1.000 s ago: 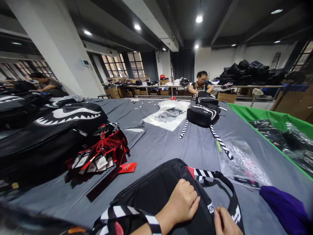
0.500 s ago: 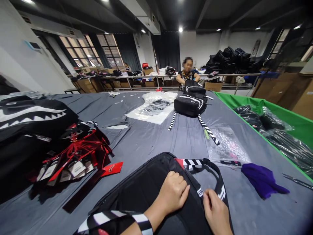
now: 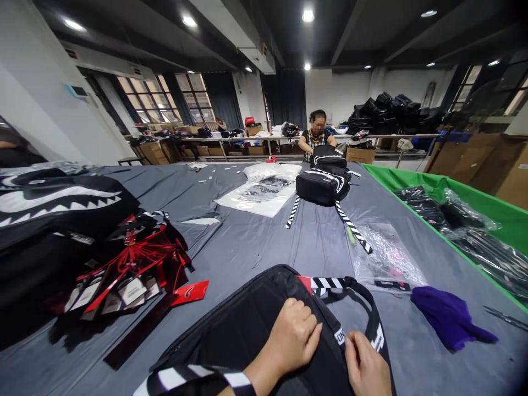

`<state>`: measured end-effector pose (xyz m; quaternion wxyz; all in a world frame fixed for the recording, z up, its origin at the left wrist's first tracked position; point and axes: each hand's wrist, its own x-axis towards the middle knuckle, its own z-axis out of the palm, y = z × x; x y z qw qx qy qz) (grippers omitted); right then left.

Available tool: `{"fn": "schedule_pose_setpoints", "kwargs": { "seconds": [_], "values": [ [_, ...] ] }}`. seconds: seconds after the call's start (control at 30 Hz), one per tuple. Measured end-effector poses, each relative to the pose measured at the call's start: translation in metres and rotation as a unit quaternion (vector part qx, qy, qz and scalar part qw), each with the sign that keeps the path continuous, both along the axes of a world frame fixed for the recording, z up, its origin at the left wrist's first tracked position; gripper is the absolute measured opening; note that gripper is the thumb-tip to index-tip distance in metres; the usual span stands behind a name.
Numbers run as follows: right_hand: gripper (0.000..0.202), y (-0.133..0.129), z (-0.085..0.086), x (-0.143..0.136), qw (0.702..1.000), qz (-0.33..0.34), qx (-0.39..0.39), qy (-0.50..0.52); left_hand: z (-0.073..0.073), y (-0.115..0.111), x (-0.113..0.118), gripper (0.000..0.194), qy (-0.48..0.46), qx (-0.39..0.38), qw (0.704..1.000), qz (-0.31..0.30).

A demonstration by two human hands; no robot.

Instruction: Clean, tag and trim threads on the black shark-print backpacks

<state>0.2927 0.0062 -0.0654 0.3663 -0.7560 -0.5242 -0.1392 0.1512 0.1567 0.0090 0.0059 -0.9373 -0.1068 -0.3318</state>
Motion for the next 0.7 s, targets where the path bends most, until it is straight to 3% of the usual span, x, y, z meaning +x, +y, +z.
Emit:
{"fn": "schedule_pose_setpoints", "kwargs": {
  "seconds": [0.17,0.4,0.7],
  "values": [
    [0.032,-0.0007,0.0058,-0.0035,1.000,-0.017,-0.003,0.006,-0.0016,0.0005,0.0001,0.026,0.008,-0.007,1.000,0.000],
    [0.029,-0.0010,-0.0024,0.0007,1.000,-0.002,-0.019,-0.006,-0.0015,0.0027,0.0020,0.025,0.031,-0.020,0.999,-0.004],
    [0.030,0.0028,-0.0025,-0.0025,0.998,-0.031,-0.037,-0.026,-0.0007,-0.0025,0.0032,0.025,0.083,-0.025,0.996,-0.006]
  ]
}}
